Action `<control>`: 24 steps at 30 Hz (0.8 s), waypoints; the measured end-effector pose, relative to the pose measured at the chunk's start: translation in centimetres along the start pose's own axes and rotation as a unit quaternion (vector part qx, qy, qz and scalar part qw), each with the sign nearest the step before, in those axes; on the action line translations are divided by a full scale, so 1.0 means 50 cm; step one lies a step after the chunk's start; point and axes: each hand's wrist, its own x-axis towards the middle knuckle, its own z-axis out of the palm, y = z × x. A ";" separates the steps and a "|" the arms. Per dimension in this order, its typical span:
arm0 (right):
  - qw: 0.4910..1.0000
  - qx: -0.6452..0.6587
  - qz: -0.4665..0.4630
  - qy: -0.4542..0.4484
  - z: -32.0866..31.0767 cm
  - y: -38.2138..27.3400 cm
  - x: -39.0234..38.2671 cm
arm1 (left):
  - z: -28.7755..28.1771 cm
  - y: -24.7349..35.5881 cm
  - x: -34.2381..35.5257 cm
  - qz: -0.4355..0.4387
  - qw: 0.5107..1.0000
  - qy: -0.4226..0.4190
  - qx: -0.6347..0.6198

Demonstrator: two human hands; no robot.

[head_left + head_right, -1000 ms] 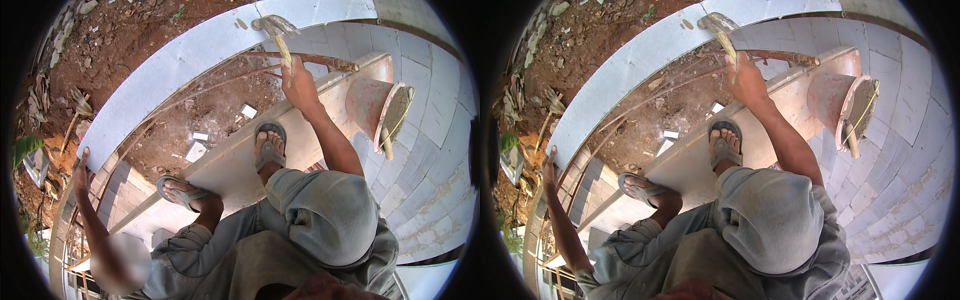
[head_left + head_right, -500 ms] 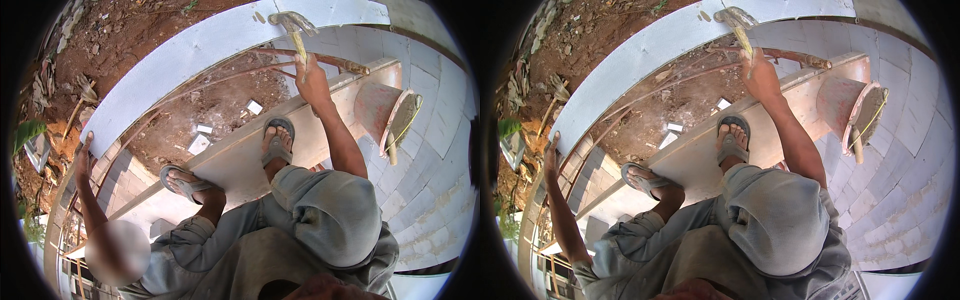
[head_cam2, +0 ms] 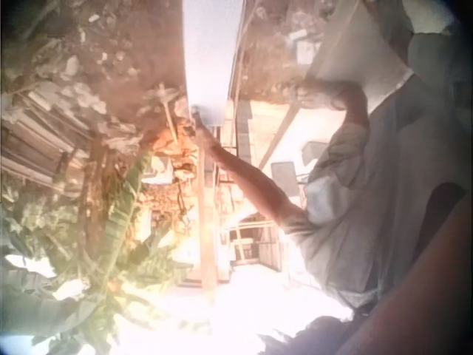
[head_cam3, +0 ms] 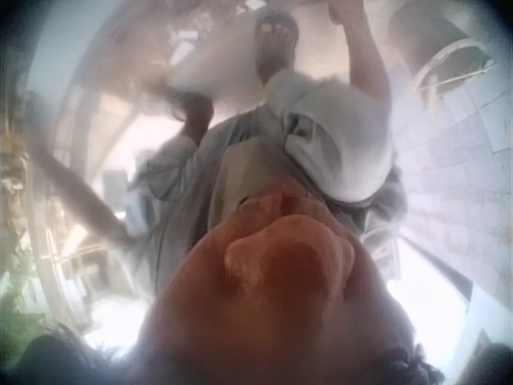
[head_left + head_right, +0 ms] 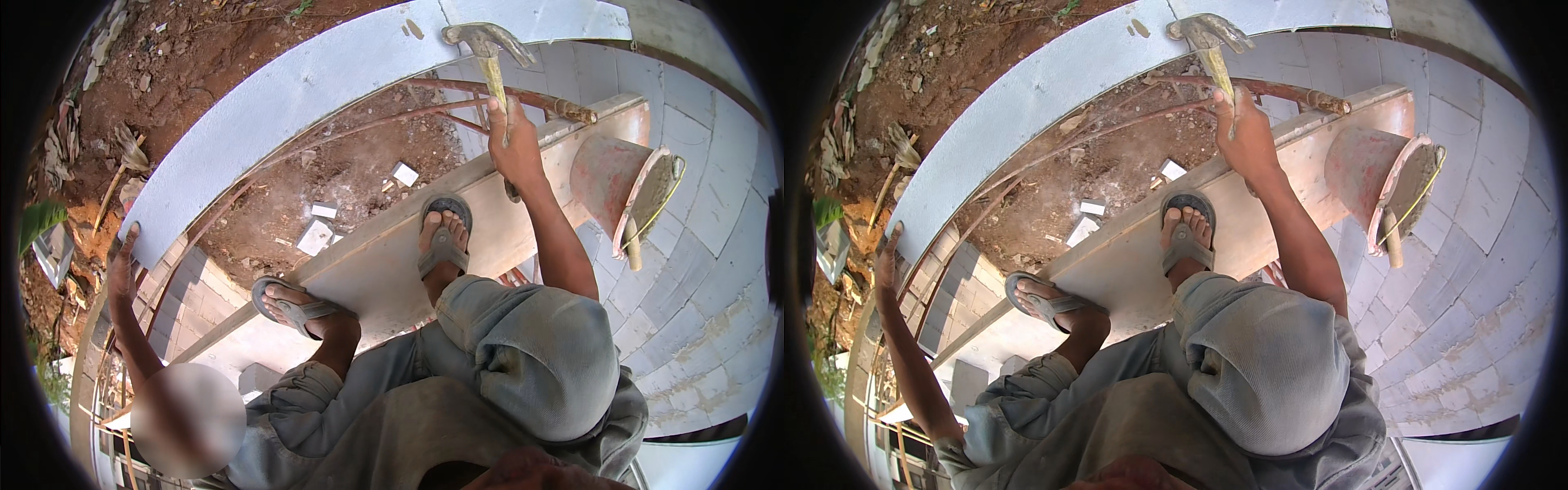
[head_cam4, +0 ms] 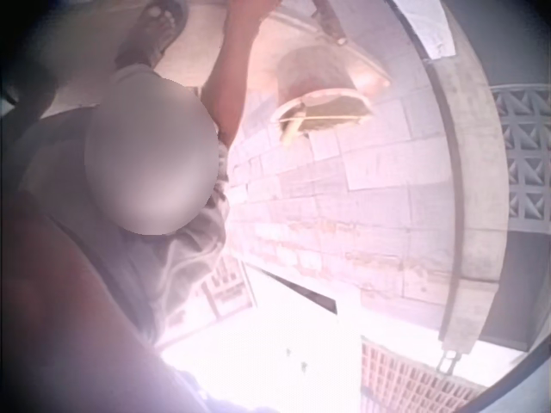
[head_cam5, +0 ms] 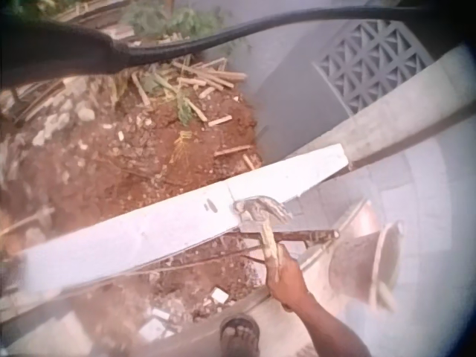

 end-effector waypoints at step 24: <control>0.994 -0.072 -0.068 -0.042 0.027 -0.028 0.024 | 0.398 0.340 -0.083 0.405 0.749 0.148 0.503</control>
